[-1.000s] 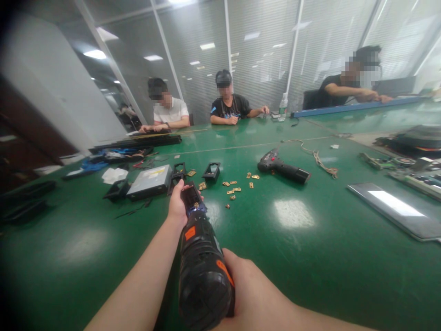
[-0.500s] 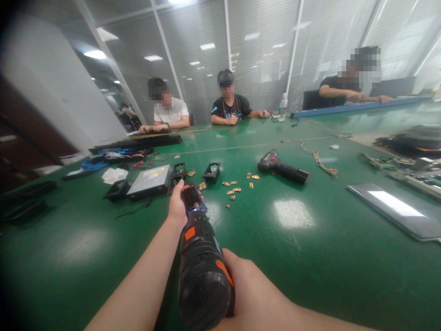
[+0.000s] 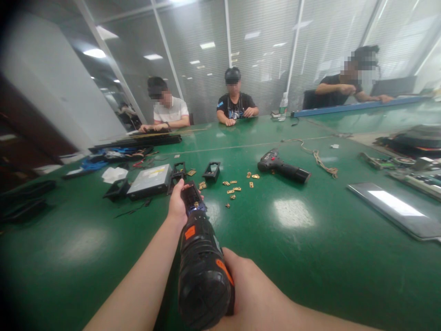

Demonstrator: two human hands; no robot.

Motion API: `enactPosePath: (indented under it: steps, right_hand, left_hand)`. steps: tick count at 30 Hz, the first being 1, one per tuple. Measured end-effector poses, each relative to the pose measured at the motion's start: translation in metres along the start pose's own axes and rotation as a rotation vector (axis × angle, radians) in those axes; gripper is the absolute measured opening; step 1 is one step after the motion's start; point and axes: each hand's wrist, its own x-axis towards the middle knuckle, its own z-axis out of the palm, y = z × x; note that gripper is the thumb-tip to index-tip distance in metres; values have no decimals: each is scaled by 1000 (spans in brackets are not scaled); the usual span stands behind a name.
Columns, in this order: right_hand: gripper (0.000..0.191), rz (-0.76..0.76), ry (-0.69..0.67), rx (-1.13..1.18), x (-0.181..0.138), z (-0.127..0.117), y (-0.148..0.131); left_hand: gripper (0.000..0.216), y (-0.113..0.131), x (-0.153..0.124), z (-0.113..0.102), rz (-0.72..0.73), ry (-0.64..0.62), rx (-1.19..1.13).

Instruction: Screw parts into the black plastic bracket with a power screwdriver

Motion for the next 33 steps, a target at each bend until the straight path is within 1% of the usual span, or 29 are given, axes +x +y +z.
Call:
enactPosePath:
  steps: [5, 10, 13, 19, 26, 29, 33]
  right_hand:
    - [50, 16, 11, -18, 0, 0, 2]
    - [48, 17, -10, -35, 0, 0, 3]
    - [50, -3, -10, -22, 1, 0, 3]
    - [50, 26, 8, -8, -1, 0, 3]
    - [50, 11, 12, -5, -1, 0, 3]
    - [53, 8, 12, 0, 0, -1, 8]
    - [60, 13, 35, 18, 5, 3, 24]
  left_hand:
    - [45, -1, 1, 0, 6, -2, 7]
    - [46, -1, 1, -1, 6, -6, 12]
    - [45, -1, 2, 0, 8, -5, 7]
    - [47, -1, 1, 0, -3, -1, 2]
    - [46, 0, 0, 1, -5, 15, 4]
    - [47, 0, -1, 1, 0, 19, 1]
    - [47, 0, -1, 0, 1, 14, 3]
